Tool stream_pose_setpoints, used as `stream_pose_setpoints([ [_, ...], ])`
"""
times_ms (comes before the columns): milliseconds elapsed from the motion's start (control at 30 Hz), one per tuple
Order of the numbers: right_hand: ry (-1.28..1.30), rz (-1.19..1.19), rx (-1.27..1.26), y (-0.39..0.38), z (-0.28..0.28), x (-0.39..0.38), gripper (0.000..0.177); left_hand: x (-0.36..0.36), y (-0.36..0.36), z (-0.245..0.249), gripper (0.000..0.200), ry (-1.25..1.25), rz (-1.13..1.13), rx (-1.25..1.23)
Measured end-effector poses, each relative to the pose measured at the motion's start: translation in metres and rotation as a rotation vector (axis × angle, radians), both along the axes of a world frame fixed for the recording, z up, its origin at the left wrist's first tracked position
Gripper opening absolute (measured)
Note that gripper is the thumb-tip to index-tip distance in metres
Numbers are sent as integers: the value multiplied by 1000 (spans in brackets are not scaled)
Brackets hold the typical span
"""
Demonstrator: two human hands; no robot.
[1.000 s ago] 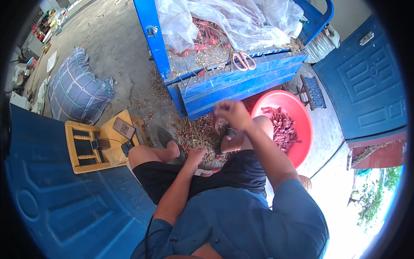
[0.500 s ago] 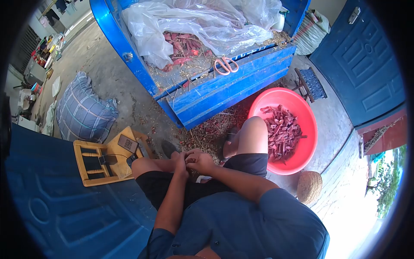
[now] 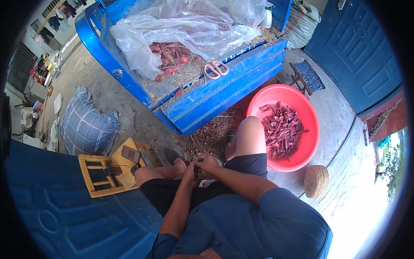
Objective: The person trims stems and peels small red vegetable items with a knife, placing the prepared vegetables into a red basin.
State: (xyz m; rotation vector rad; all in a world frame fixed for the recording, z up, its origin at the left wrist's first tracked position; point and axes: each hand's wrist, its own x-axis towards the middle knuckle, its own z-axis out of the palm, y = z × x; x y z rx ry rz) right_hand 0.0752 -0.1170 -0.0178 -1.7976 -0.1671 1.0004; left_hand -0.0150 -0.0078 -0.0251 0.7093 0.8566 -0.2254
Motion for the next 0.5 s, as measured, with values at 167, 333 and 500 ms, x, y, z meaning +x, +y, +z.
stream_pose_setpoints([
  [167, 252, 127, 211, -14, 0, 21, 30, -4, 6, 14, 29, -35, -25, 5],
  [333, 69, 196, 123, -10, 9, 30, 28, -4, 7, 12, 30, -42, -22, -4],
  [500, -386, 308, 142, -6, -9, 34, 27, -2, 9, 9, 29, -39, -6, -4],
])
